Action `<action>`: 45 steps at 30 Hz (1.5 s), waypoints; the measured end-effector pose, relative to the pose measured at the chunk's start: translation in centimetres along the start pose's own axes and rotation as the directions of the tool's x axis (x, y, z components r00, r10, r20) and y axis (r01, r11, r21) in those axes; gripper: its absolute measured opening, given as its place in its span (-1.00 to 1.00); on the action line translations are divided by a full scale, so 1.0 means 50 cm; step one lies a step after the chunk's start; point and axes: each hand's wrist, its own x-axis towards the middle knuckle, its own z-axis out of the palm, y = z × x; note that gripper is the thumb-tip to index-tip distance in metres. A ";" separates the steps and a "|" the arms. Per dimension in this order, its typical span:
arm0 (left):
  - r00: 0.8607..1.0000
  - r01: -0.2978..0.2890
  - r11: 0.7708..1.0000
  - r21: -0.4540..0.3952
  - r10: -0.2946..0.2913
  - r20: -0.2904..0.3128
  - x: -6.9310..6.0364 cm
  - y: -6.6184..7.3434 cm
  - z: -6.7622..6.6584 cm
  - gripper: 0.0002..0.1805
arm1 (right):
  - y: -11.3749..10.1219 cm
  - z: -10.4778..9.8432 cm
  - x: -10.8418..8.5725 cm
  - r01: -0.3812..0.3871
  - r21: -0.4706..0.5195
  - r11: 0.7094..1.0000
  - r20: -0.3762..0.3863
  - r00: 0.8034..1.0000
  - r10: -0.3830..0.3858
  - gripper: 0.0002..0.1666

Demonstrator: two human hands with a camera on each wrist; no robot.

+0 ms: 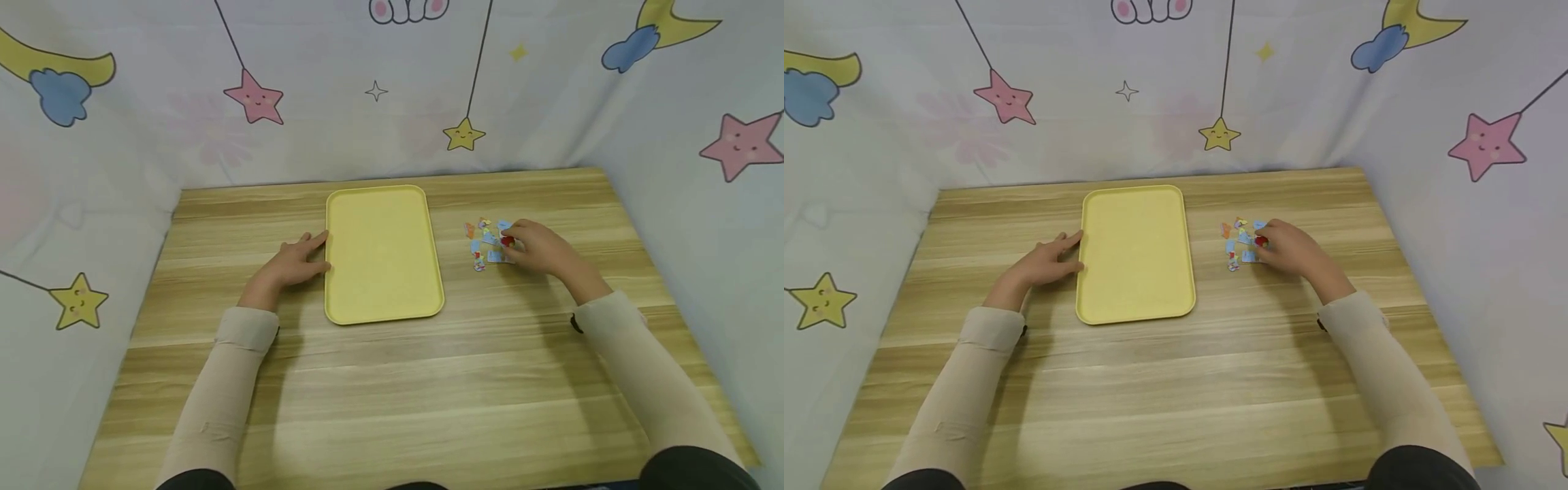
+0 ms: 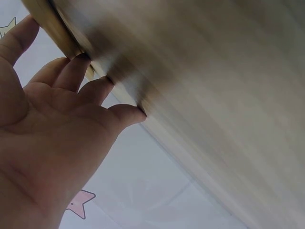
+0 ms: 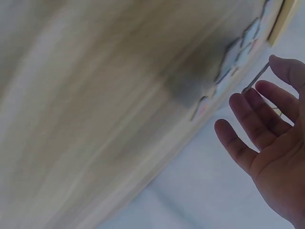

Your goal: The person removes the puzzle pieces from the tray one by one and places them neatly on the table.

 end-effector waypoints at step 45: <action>1.000 -0.020 1.000 -0.016 0.020 0.022 0.004 -0.008 -0.002 -0.07 | 0.055 0.016 -0.051 -0.028 0.029 0.999 -0.001 1.000 0.028 -0.62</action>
